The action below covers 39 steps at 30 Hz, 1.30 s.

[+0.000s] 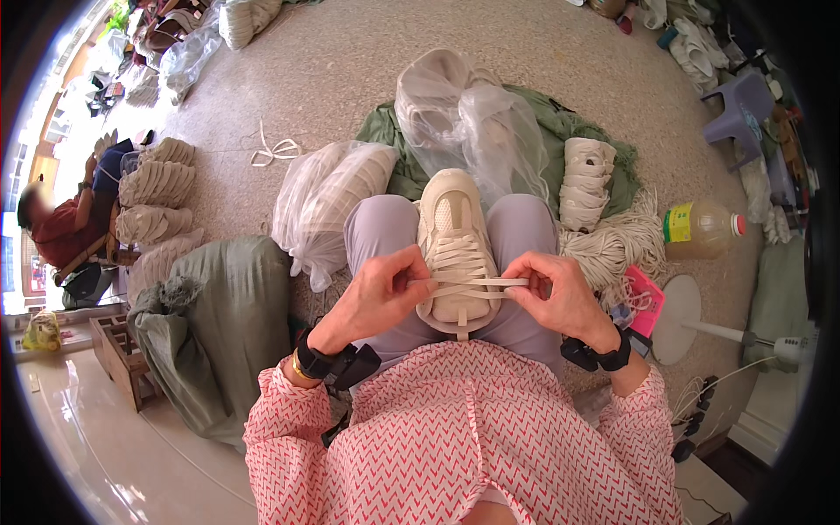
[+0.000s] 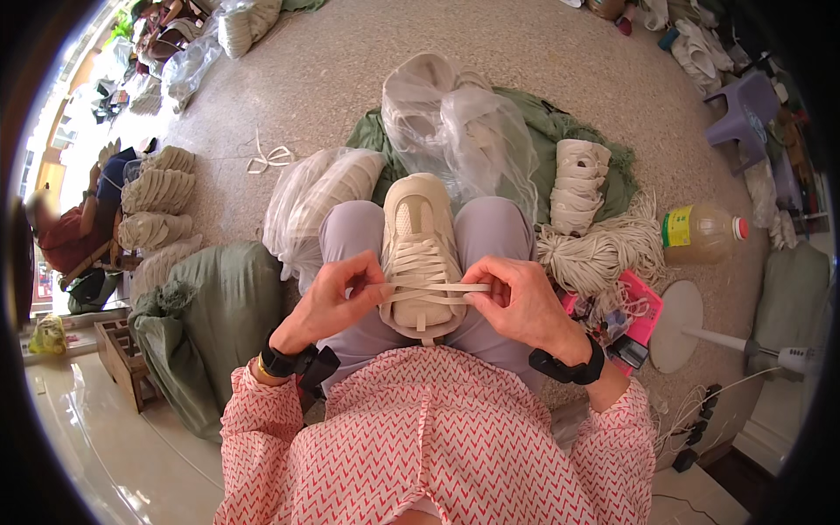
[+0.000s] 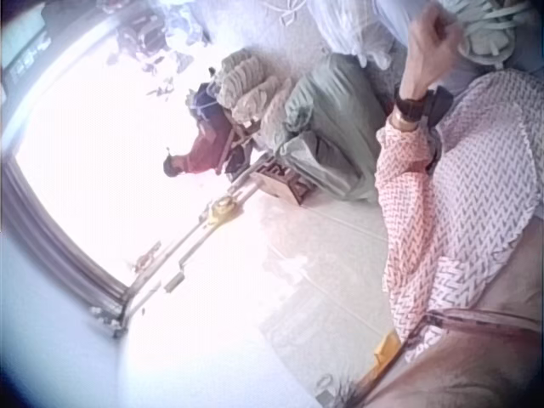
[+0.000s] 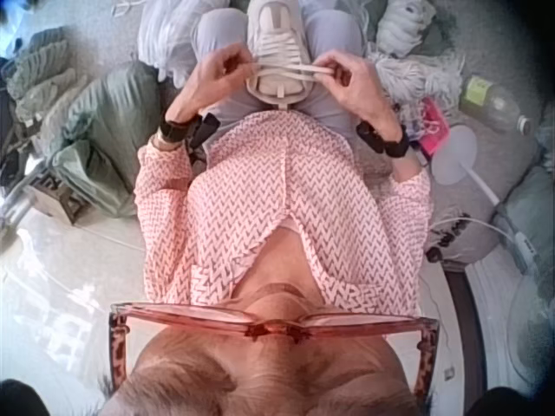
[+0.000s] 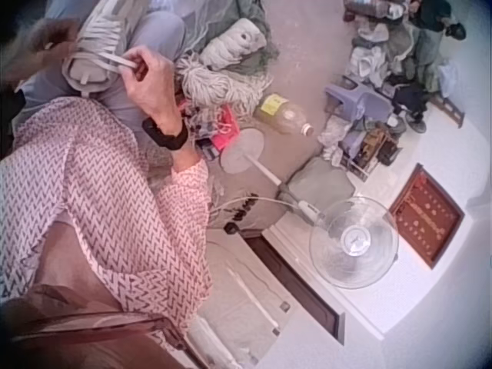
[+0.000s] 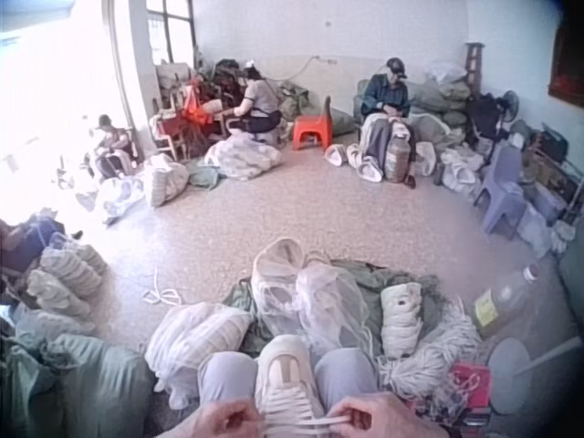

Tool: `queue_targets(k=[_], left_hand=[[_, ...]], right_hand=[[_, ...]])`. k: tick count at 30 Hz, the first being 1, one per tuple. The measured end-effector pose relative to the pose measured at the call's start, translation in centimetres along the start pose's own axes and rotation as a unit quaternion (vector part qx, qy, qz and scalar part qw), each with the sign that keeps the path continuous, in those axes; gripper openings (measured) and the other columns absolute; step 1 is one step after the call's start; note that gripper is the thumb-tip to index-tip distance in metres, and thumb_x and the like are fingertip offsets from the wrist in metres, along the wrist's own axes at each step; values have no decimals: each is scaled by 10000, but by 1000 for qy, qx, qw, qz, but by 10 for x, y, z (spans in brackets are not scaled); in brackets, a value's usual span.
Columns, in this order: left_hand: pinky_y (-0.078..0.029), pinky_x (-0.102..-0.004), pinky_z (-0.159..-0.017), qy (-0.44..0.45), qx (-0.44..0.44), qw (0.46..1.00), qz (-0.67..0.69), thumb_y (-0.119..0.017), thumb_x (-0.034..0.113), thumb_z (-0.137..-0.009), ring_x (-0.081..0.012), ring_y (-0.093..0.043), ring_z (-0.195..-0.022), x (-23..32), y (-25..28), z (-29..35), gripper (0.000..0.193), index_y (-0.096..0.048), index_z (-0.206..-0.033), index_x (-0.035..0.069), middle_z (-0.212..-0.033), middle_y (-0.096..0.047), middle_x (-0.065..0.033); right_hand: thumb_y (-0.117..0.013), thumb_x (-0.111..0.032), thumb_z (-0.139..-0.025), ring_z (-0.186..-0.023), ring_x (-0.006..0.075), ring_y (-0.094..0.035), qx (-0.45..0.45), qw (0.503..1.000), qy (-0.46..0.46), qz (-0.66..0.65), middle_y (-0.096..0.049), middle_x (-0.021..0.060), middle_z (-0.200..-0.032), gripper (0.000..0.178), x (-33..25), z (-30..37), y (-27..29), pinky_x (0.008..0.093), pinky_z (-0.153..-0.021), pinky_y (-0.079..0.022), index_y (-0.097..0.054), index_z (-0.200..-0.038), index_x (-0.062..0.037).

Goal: Lacing a white sneaker while sitting in a workshop environment.

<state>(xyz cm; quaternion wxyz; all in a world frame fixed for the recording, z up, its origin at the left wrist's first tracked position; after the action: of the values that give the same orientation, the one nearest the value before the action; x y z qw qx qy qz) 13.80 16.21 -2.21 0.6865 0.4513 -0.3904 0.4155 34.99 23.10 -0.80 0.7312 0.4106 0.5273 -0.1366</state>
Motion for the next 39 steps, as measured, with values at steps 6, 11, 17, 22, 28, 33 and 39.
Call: queue_targets(k=[6,11,17,22,28,33,39], left_hand=[[-419,-260,-659,47,-19,990,131,-645,166,-1020,-66,-476,-733,-25,-5,-4,172,-617,-945,14,-788,-557,24],[-439,-242,-727,39,-46,981,183,-605,187,-1065,-58,-503,-807,-28,-10,-2,188,-616,-983,18,-863,-578,28],[-464,-256,-776,25,-78,974,211,-547,244,-1113,-73,-538,-826,-14,-13,-1,285,-621,-969,10,-860,-597,19],[-474,-270,-788,-7,-108,980,167,-493,316,-1139,-81,-546,-826,-9,-18,-4,383,-625,-951,10,-848,-619,8],[-465,-258,-784,36,-73,982,170,-455,347,-1152,-81,-527,-813,-15,-16,-4,407,-605,-958,23,-848,-594,15],[-458,-255,-761,-16,-2,979,205,-650,126,-1029,-72,-518,-802,-10,-2,-1,131,-554,-1021,37,-854,-568,22],[-454,-232,-689,-76,85,993,20,-673,-42,-937,-69,-536,-742,-4,6,2,144,-556,-975,32,-840,-556,4]], right_hand=[[-751,-43,-908,-654,20,-574,1,992,-59,-112,-662,-22,-774,128,28,3,-3,211,-599,-476,-710,-1023,-6],[-726,-44,-940,-700,10,-607,4,983,-81,-164,-682,-25,-839,151,39,5,-4,194,-644,-509,-692,-1080,1],[-706,-25,-952,-719,14,-623,13,976,-98,-196,-695,-12,-892,156,43,7,-4,194,-651,-520,-682,-1104,1],[-702,-27,-964,-698,40,-647,35,969,-107,-220,-693,1,-877,163,40,9,-3,202,-635,-530,-668,-1120,4],[-698,-22,-970,-678,53,-657,60,969,-108,-216,-676,10,-811,174,47,16,1,204,-625,-529,-655,-1137,4],[-688,-1,-965,-688,61,-645,64,972,-110,-200,-674,17,-829,174,51,21,4,207,-634,-526,-650,-1134,13],[-698,-2,-957,-701,67,-659,77,974,-96,-189,-691,36,-868,174,48,22,4,212,-641,-536,-656,-1122,31]])
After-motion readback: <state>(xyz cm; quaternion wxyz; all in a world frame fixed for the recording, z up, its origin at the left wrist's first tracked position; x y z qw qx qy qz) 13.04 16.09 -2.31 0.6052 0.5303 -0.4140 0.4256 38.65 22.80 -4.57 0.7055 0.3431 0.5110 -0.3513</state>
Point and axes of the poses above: each hand's wrist, its own z-axis away from the middle knuckle, its own y-axis out of the back of the hand, x = y × z, the point moved 9 cm from there along -z, towards the middle knuckle
